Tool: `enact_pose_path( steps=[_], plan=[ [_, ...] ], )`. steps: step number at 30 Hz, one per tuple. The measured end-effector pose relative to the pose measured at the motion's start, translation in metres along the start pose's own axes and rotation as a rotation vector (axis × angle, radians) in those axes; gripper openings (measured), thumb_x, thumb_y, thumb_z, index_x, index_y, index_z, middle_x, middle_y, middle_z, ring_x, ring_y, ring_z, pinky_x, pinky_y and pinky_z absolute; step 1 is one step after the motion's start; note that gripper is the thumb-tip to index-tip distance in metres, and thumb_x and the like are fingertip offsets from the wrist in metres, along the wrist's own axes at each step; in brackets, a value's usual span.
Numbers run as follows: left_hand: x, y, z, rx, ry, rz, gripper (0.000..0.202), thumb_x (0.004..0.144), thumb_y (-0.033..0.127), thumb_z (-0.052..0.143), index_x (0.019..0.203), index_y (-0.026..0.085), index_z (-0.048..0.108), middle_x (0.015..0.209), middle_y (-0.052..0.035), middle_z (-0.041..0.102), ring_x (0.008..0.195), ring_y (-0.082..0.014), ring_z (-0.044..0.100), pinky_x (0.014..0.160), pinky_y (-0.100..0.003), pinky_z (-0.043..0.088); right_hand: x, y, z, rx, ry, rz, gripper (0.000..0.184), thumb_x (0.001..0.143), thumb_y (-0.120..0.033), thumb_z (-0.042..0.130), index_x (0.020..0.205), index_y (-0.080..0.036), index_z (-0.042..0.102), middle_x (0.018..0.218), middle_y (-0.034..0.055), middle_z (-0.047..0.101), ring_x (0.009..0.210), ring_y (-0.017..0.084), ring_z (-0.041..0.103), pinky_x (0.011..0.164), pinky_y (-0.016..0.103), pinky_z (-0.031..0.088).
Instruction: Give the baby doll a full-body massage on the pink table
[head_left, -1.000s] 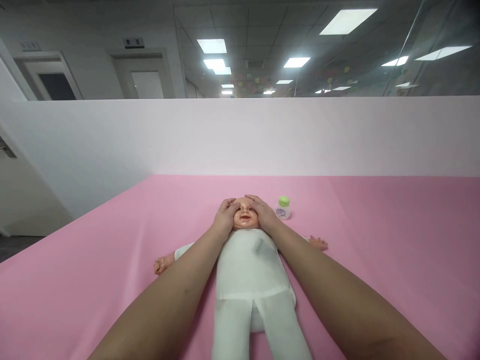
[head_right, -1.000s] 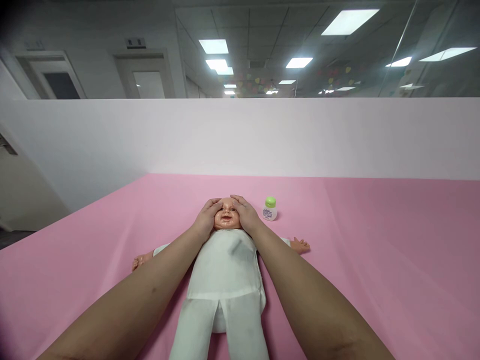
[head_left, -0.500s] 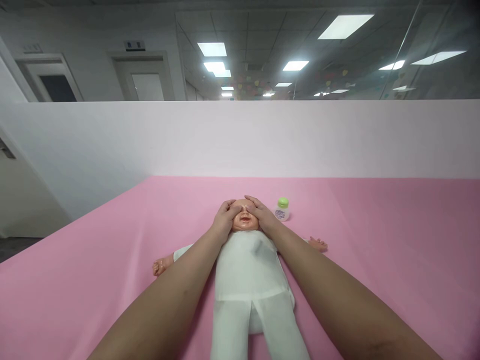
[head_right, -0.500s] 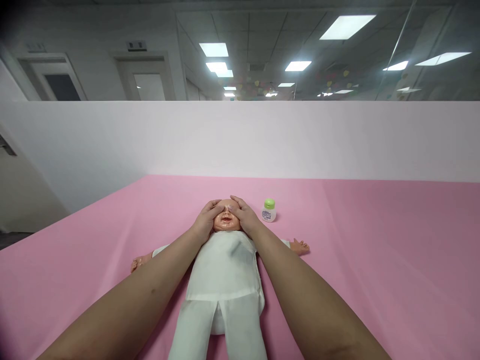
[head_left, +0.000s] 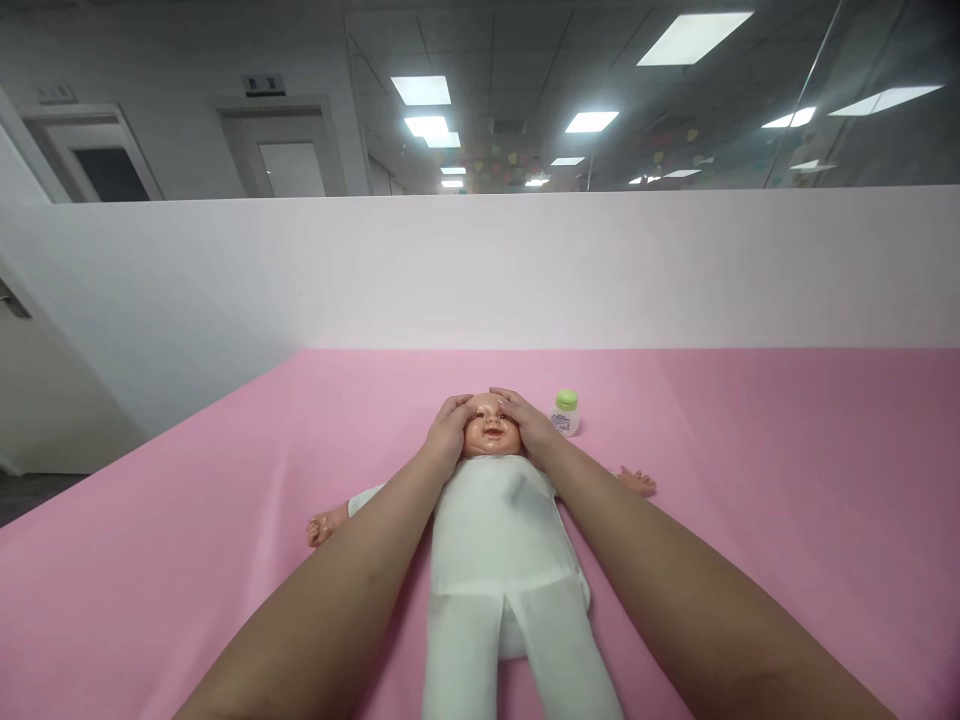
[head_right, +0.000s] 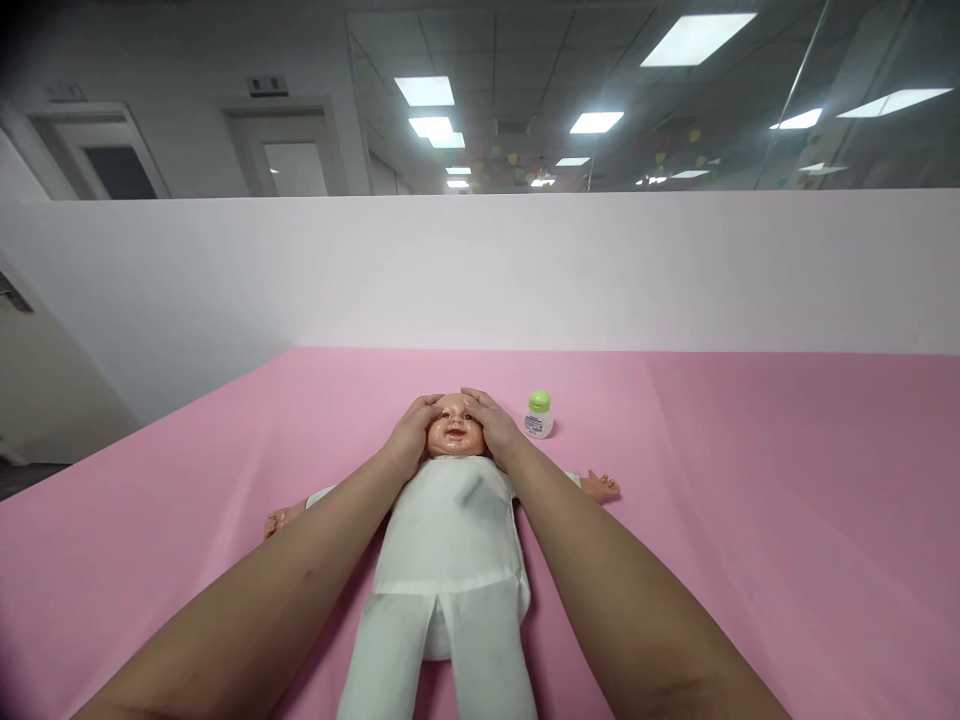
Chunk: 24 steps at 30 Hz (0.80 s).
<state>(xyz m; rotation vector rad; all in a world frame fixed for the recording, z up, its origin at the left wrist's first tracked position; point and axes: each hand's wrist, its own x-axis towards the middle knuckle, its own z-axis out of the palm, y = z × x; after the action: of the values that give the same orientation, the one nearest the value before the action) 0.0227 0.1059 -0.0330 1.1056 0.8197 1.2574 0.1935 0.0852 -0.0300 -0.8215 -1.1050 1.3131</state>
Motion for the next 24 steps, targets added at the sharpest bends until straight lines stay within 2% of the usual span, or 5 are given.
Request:
enact_pose_path(
  steps=[6, 12, 15, 20, 24],
  plan=[
    [0.0, -0.001, -0.003, -0.049, 0.001, -0.042, 0.048, 0.078, 0.037, 0.072, 0.124, 0.022, 0.068, 0.114, -0.0095, 0.073, 0.1, -0.0254, 0.071, 0.087, -0.038, 0.058, -0.007, -0.008, -0.002, 0.186, -0.039, 0.074, 0.058, 0.083, -0.036, 0.073, 0.139, -0.025, 0.062, 0.141, 0.0091, 0.065, 0.131, 0.03, 0.061, 0.115, 0.049, 0.048],
    [-0.007, 0.003, -0.003, -0.115, -0.064, -0.025, 0.048, 0.077, 0.033, 0.077, 0.122, 0.02, 0.066, 0.114, -0.0113, 0.073, 0.103, -0.0285, 0.072, 0.09, -0.042, 0.058, -0.012, -0.01, -0.006, 0.196, -0.063, 0.1, 0.076, 0.073, -0.023, 0.074, 0.147, -0.026, 0.056, 0.147, 0.0085, 0.061, 0.134, 0.029, 0.059, 0.116, 0.049, 0.047],
    [-0.009, 0.005, -0.003, -0.136, -0.079, -0.025, 0.052, 0.075, 0.036, 0.082, 0.122, 0.02, 0.066, 0.112, -0.0113, 0.074, 0.1, -0.028, 0.072, 0.091, -0.044, 0.058, -0.011, -0.006, -0.002, 0.15, -0.078, 0.061, 0.069, 0.076, -0.028, 0.077, 0.142, -0.027, 0.059, 0.14, 0.0086, 0.065, 0.127, 0.03, 0.063, 0.112, 0.048, 0.05],
    [-0.007, 0.007, -0.003, -0.098, -0.035, -0.01, 0.055, 0.072, 0.037, 0.089, 0.117, 0.02, 0.064, 0.112, -0.0112, 0.072, 0.094, -0.0262, 0.073, 0.088, -0.044, 0.059, -0.006, -0.002, 0.009, -0.025, 0.026, 0.044, 0.071, 0.074, -0.042, 0.089, 0.137, -0.027, 0.059, 0.122, 0.0091, 0.072, 0.11, 0.03, 0.07, 0.098, 0.048, 0.058],
    [-0.005, 0.006, -0.001, -0.11, -0.035, -0.034, 0.055, 0.072, 0.039, 0.089, 0.116, 0.019, 0.063, 0.108, -0.0111, 0.073, 0.092, -0.0259, 0.073, 0.085, -0.044, 0.06, 0.001, 0.0, 0.01, -0.207, 0.085, -0.043, 0.06, 0.081, -0.053, 0.079, 0.132, -0.025, 0.062, 0.126, 0.0085, 0.071, 0.114, 0.03, 0.069, 0.102, 0.047, 0.056]
  ],
)
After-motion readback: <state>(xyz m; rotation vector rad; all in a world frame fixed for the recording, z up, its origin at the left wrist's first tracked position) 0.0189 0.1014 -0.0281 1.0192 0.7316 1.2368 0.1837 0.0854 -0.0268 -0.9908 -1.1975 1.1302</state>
